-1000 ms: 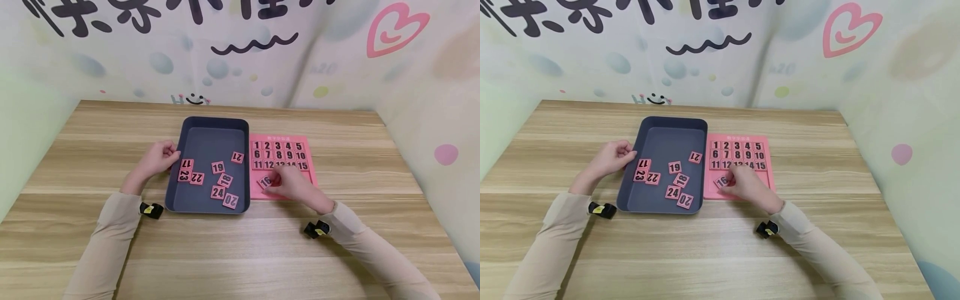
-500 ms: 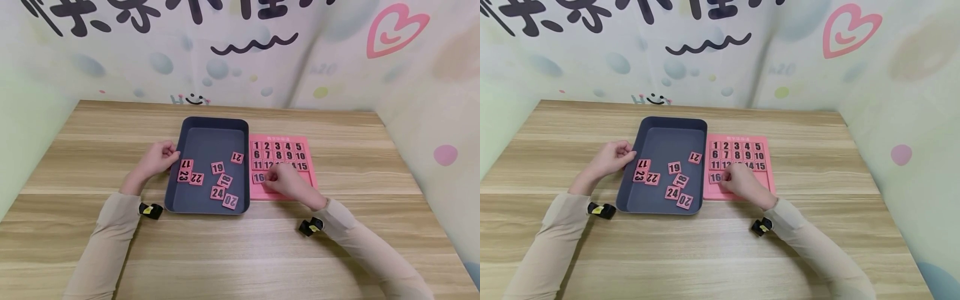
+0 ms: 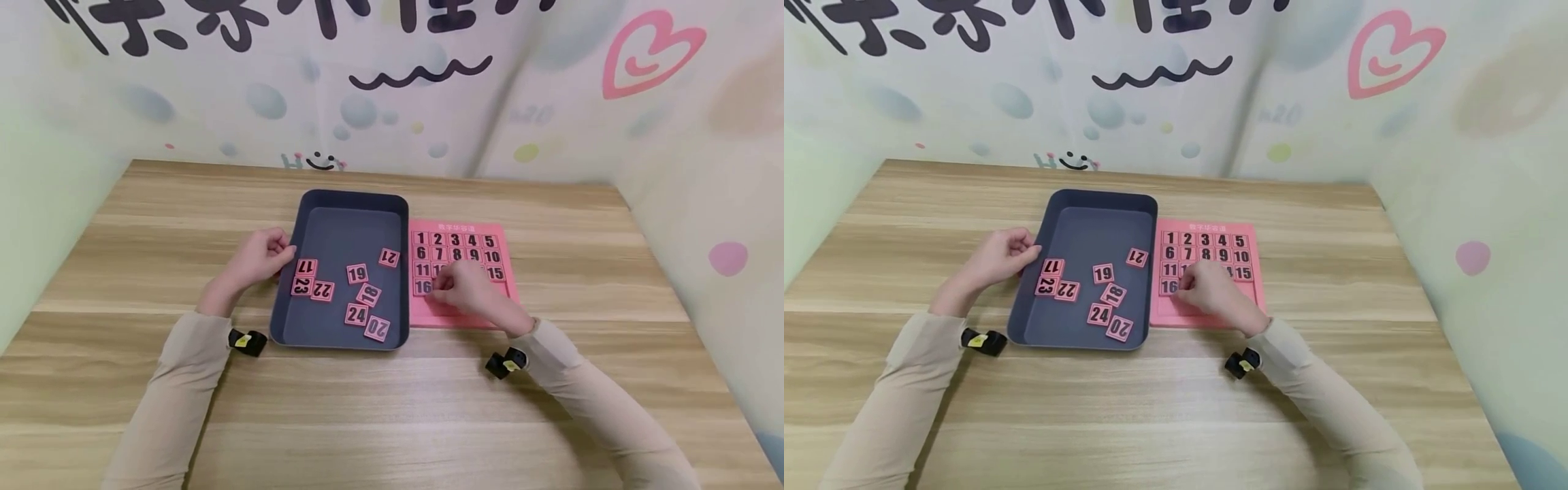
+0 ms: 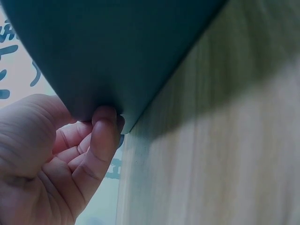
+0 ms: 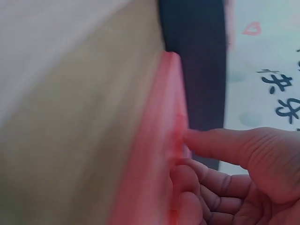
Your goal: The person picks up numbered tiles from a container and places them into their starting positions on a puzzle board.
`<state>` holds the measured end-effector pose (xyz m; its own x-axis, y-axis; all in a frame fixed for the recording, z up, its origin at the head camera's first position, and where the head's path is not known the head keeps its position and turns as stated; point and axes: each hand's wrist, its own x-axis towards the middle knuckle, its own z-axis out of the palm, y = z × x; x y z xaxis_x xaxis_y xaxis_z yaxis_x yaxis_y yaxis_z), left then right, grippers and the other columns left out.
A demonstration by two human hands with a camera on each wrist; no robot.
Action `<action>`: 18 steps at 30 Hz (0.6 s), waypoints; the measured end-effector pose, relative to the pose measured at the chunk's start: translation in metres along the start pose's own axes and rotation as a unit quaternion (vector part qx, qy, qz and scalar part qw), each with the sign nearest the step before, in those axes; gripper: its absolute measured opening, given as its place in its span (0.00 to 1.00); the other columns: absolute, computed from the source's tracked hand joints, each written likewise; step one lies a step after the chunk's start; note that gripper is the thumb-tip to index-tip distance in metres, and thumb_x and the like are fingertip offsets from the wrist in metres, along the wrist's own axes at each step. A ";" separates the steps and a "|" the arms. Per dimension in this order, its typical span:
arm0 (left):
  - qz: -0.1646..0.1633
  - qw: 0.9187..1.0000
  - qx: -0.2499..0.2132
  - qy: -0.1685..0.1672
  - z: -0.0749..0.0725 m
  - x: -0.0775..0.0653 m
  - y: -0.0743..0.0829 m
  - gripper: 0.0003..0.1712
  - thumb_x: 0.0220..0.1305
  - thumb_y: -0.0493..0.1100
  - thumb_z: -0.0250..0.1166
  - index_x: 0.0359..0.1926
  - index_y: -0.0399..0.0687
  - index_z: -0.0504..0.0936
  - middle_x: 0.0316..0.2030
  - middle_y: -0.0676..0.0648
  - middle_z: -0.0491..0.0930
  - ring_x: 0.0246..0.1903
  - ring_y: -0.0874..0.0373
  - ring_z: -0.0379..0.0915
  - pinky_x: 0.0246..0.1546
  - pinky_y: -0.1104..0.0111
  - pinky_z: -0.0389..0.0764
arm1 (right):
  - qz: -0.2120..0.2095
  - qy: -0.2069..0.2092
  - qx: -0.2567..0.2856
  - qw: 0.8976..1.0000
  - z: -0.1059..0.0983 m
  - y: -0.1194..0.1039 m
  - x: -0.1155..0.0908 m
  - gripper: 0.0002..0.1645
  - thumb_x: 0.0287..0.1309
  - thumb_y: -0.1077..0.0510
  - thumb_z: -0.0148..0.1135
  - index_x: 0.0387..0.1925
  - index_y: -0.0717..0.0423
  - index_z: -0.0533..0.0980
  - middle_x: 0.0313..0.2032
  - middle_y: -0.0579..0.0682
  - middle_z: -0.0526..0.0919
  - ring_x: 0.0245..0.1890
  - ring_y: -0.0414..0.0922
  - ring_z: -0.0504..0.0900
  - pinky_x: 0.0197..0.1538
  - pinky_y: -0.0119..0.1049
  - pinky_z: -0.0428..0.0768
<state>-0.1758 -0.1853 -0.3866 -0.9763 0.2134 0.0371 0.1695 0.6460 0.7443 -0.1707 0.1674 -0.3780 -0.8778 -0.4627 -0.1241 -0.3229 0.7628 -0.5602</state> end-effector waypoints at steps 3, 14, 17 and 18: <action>-0.004 1.000 0.002 -0.003 0.001 0.001 0.000 0.05 0.62 0.32 0.56 0.29 0.32 0.73 0.22 0.41 0.76 0.17 0.58 0.69 0.17 0.72 0.73 | 0.000 0.012 0.005 1.000 -0.008 -0.004 0.002 0.06 0.48 0.61 0.70 0.23 0.58 0.79 0.22 0.47 0.81 0.22 0.40 0.76 0.28 0.31 0.76; 0.000 1.000 -0.007 0.000 0.001 0.001 0.001 0.06 0.62 0.32 0.56 0.28 0.33 0.72 0.21 0.42 0.75 0.15 0.60 0.69 0.15 0.72 0.72 | -0.069 0.017 0.083 0.994 -0.016 -0.043 0.029 0.11 0.50 0.59 0.70 0.34 0.62 0.79 0.28 0.50 0.81 0.27 0.43 0.78 0.32 0.33 0.77; 0.001 1.000 -0.008 0.000 0.002 0.001 0.000 0.06 0.62 0.32 0.56 0.27 0.33 0.72 0.20 0.42 0.75 0.14 0.60 0.69 0.15 0.72 0.72 | -0.078 0.007 0.111 0.991 -0.014 -0.056 0.042 0.14 0.50 0.59 0.69 0.37 0.64 0.79 0.30 0.51 0.81 0.29 0.43 0.78 0.33 0.33 0.78; 0.001 1.000 -0.010 -0.001 0.002 0.001 0.000 0.06 0.61 0.31 0.56 0.27 0.33 0.72 0.20 0.42 0.75 0.14 0.60 0.69 0.15 0.72 0.72 | -0.083 0.002 0.121 0.989 -0.013 -0.060 0.046 0.15 0.50 0.59 0.69 0.38 0.64 0.79 0.31 0.51 0.81 0.30 0.43 0.78 0.33 0.33 0.78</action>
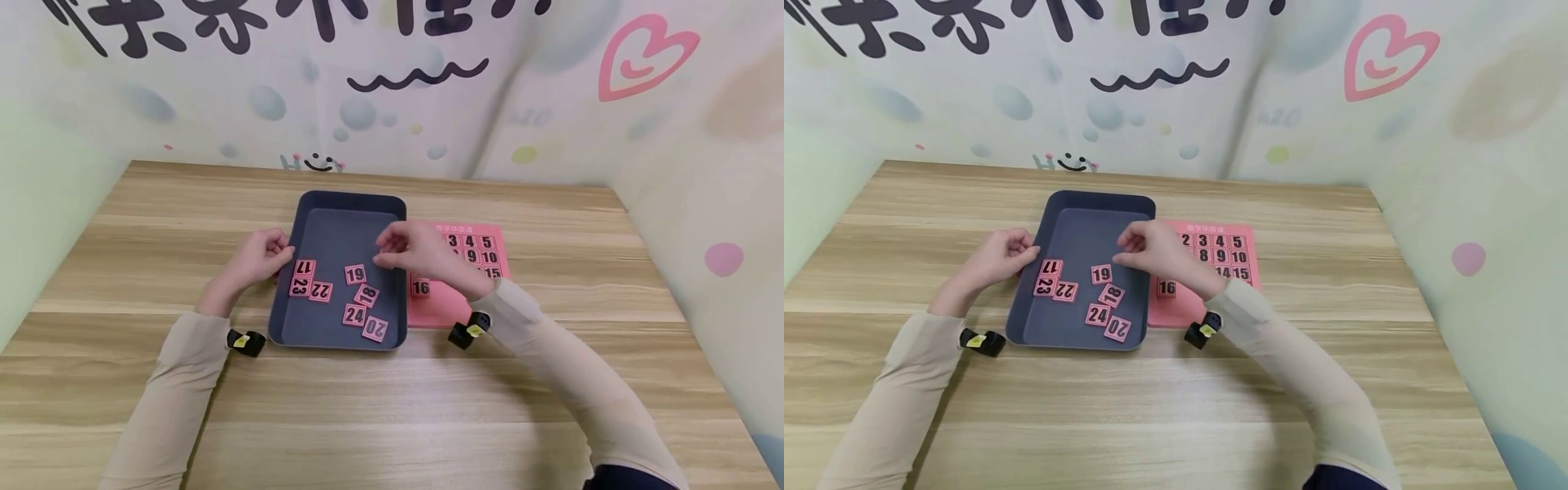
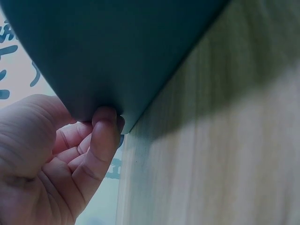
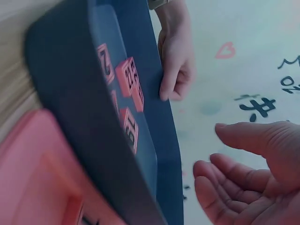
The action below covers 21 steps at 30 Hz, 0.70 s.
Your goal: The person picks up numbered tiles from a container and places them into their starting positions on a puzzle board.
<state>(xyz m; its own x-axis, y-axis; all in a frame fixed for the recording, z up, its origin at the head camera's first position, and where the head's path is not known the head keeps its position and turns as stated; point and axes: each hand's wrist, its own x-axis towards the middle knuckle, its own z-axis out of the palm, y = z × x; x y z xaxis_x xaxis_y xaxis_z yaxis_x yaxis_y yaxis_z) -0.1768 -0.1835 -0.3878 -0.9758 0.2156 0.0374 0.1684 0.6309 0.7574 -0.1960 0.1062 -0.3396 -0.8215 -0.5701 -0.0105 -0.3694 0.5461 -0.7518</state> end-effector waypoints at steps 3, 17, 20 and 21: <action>-0.002 1.000 -0.002 -0.001 0.001 0.000 -0.001 0.07 0.62 0.31 0.56 0.27 0.33 0.72 0.19 0.42 0.75 0.15 0.59 0.69 0.15 0.71 0.73 | -0.012 -0.011 0.025 1.000 0.007 -0.009 0.015 0.17 0.51 0.60 0.69 0.41 0.65 0.78 0.33 0.52 0.80 0.32 0.43 0.79 0.35 0.32 0.78; 0.001 1.000 -0.018 -0.008 -0.002 -0.001 0.000 0.06 0.62 0.31 0.56 0.28 0.32 0.72 0.20 0.42 0.75 0.14 0.60 0.70 0.15 0.72 0.73 | 0.039 -0.050 0.076 0.995 0.054 -0.023 0.064 0.21 0.52 0.58 0.69 0.48 0.61 0.77 0.40 0.51 0.81 0.39 0.41 0.79 0.40 0.27 0.76; 0.004 1.000 -0.022 -0.008 -0.002 -0.001 0.000 0.06 0.62 0.32 0.56 0.28 0.32 0.72 0.20 0.42 0.76 0.13 0.61 0.69 0.14 0.73 0.73 | 0.059 -0.067 0.082 0.993 0.063 -0.023 0.073 0.21 0.51 0.60 0.69 0.48 0.61 0.77 0.40 0.52 0.80 0.38 0.42 0.77 0.39 0.26 0.76; 0.006 1.000 -0.023 -0.008 -0.002 -0.001 0.000 0.06 0.62 0.32 0.56 0.28 0.32 0.72 0.20 0.41 0.76 0.13 0.61 0.69 0.14 0.74 0.72 | 0.064 -0.071 0.082 0.992 0.066 -0.023 0.075 0.21 0.50 0.61 0.69 0.48 0.61 0.77 0.41 0.52 0.80 0.38 0.42 0.77 0.39 0.26 0.76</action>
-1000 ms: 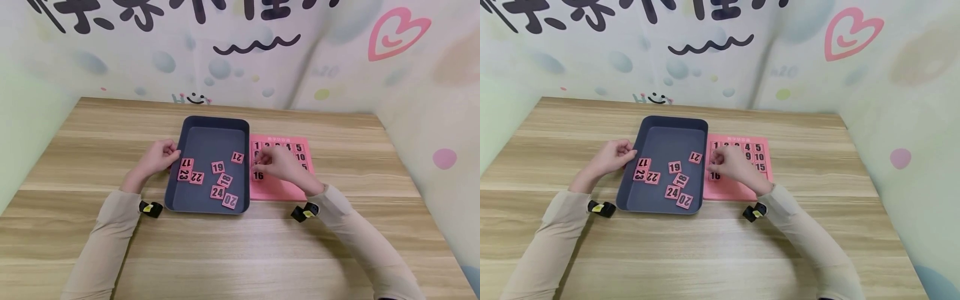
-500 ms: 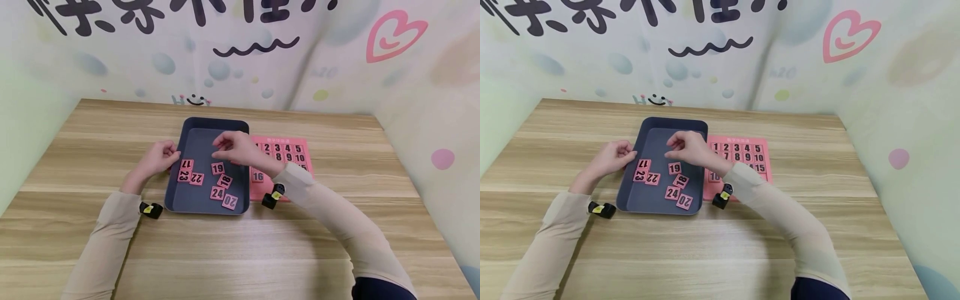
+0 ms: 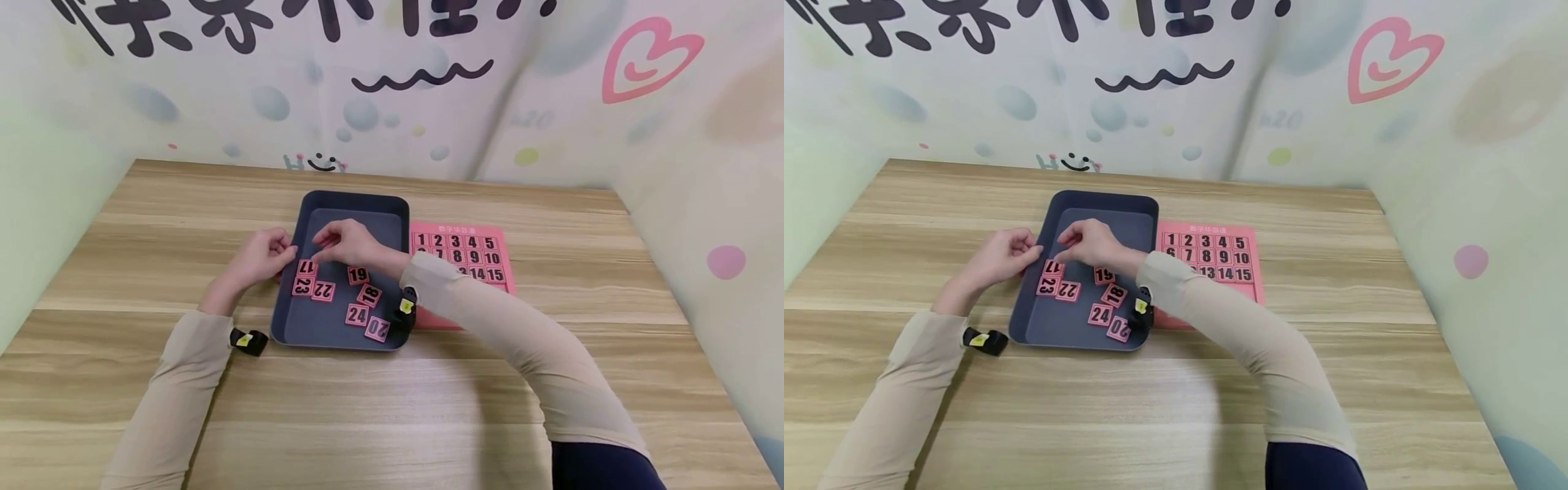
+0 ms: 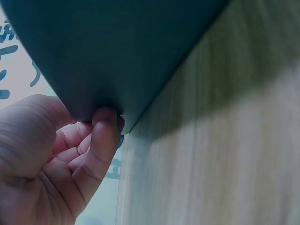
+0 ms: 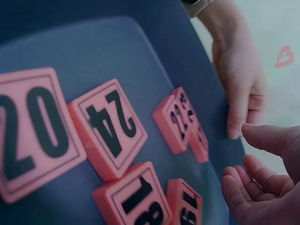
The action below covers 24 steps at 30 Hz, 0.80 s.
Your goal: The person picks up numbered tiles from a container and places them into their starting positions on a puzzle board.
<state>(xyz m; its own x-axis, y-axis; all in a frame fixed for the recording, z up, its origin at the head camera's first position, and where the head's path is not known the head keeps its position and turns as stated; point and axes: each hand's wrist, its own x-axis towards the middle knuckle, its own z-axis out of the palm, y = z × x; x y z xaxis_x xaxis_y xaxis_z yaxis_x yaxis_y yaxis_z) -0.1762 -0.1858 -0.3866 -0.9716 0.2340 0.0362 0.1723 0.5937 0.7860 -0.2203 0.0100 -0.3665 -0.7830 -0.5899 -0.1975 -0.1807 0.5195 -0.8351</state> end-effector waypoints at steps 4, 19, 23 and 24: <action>0.002 1.000 0.007 0.002 0.001 0.001 -0.001 0.06 0.61 0.32 0.56 0.28 0.32 0.72 0.21 0.41 0.76 0.13 0.63 0.68 0.14 0.74 0.71 | 0.009 -0.018 -0.005 1.000 0.009 0.001 0.009 0.21 0.48 0.64 0.70 0.46 0.61 0.77 0.40 0.53 0.80 0.38 0.42 0.76 0.39 0.25 0.75; 0.008 1.000 0.013 0.006 0.001 0.001 -0.001 0.07 0.61 0.32 0.56 0.27 0.32 0.72 0.20 0.42 0.76 0.13 0.63 0.68 0.14 0.72 0.72 | -0.021 -0.046 -0.097 0.994 0.013 0.005 0.018 0.19 0.48 0.64 0.70 0.45 0.59 0.78 0.37 0.50 0.80 0.35 0.41 0.75 0.35 0.24 0.72; 0.006 1.000 0.010 0.006 0.000 0.000 0.000 0.06 0.61 0.31 0.56 0.27 0.32 0.73 0.20 0.42 0.76 0.13 0.63 0.68 0.14 0.73 0.71 | -0.038 -0.053 -0.126 0.990 0.014 0.003 0.021 0.20 0.48 0.63 0.70 0.45 0.60 0.78 0.38 0.51 0.80 0.36 0.42 0.75 0.36 0.25 0.72; 0.005 1.000 0.009 0.006 0.000 0.000 0.000 0.06 0.61 0.31 0.56 0.28 0.32 0.73 0.20 0.42 0.76 0.13 0.63 0.68 0.14 0.73 0.71 | -0.041 -0.053 -0.132 0.989 0.014 0.003 0.021 0.20 0.48 0.63 0.70 0.46 0.60 0.78 0.38 0.51 0.80 0.36 0.42 0.74 0.37 0.25 0.71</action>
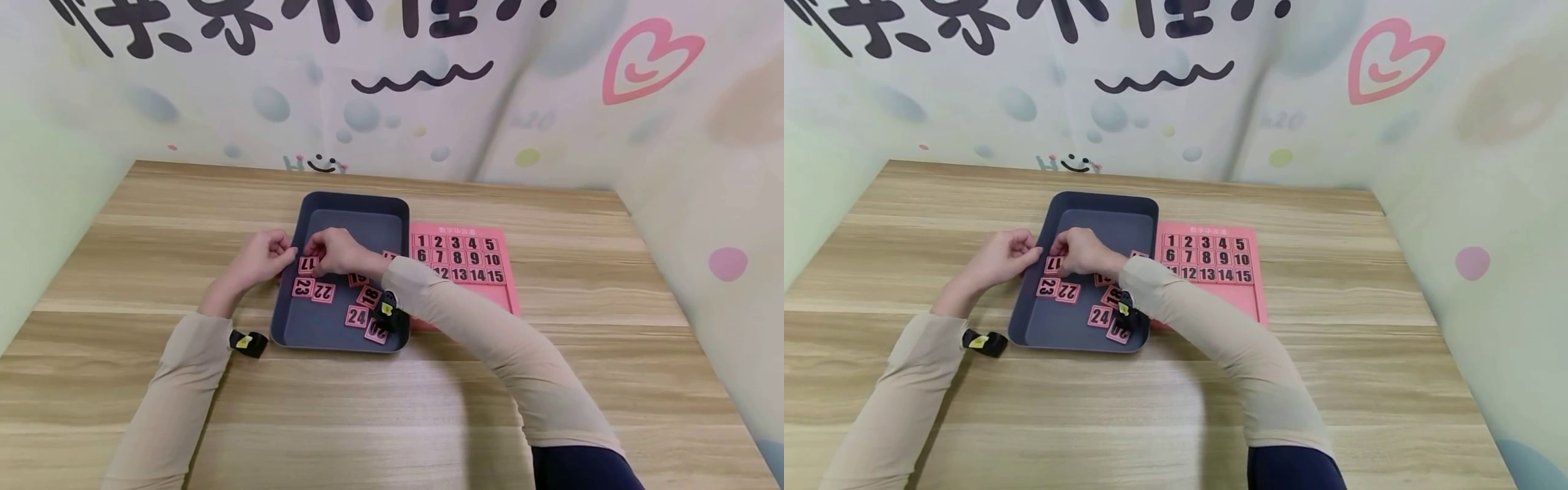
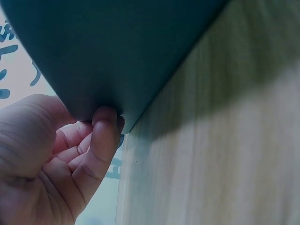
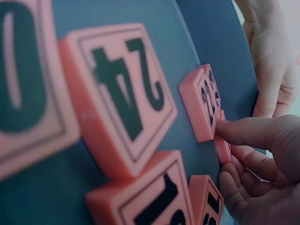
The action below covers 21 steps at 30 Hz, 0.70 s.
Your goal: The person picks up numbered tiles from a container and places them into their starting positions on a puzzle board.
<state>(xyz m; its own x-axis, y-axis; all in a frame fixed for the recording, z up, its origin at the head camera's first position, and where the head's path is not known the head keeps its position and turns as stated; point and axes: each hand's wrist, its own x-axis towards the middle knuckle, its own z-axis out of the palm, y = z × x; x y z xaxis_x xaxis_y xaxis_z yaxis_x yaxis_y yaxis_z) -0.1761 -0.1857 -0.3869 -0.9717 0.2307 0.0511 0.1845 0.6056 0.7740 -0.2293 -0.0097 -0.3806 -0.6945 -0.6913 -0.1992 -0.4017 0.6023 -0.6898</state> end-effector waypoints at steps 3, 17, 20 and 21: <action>-0.004 1.000 -0.004 -0.002 0.000 0.000 0.001 0.06 0.61 0.32 0.56 0.28 0.32 0.73 0.20 0.42 0.76 0.13 0.63 0.68 0.14 0.73 0.71 | -0.004 0.003 -0.011 1.000 0.000 0.000 0.000 0.20 0.48 0.63 0.70 0.46 0.60 0.78 0.38 0.51 0.80 0.36 0.42 0.74 0.37 0.24 0.71; 0.009 1.000 -0.010 0.004 0.003 0.001 -0.001 0.07 0.62 0.33 0.57 0.28 0.31 0.73 0.20 0.42 0.75 0.14 0.61 0.67 0.14 0.76 0.69 | -0.011 0.037 0.050 0.998 -0.033 0.003 -0.042 0.19 0.50 0.63 0.68 0.47 0.58 0.78 0.36 0.50 0.79 0.34 0.42 0.76 0.37 0.27 0.75; 0.009 1.000 -0.009 0.008 0.003 0.000 0.001 0.07 0.62 0.33 0.57 0.28 0.32 0.73 0.20 0.42 0.76 0.14 0.61 0.68 0.13 0.76 0.70 | -0.009 0.055 0.069 0.996 -0.044 0.009 -0.059 0.19 0.49 0.64 0.68 0.46 0.59 0.79 0.35 0.50 0.80 0.34 0.42 0.76 0.38 0.28 0.76; 0.008 1.000 -0.009 0.009 0.003 0.000 0.001 0.07 0.62 0.33 0.57 0.28 0.32 0.73 0.21 0.42 0.76 0.14 0.61 0.67 0.13 0.76 0.70 | -0.006 0.060 0.076 0.995 -0.047 0.011 -0.065 0.19 0.49 0.64 0.69 0.45 0.59 0.79 0.35 0.50 0.79 0.34 0.43 0.76 0.38 0.29 0.76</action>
<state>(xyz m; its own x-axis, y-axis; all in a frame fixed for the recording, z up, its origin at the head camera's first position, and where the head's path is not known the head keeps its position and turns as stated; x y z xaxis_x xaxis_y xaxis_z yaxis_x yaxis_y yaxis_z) -0.1753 -0.1831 -0.3880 -0.9710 0.2271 0.0747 0.1980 0.5888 0.7837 -0.2169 0.0604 -0.3425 -0.7599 -0.6404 -0.1114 -0.3225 0.5203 -0.7908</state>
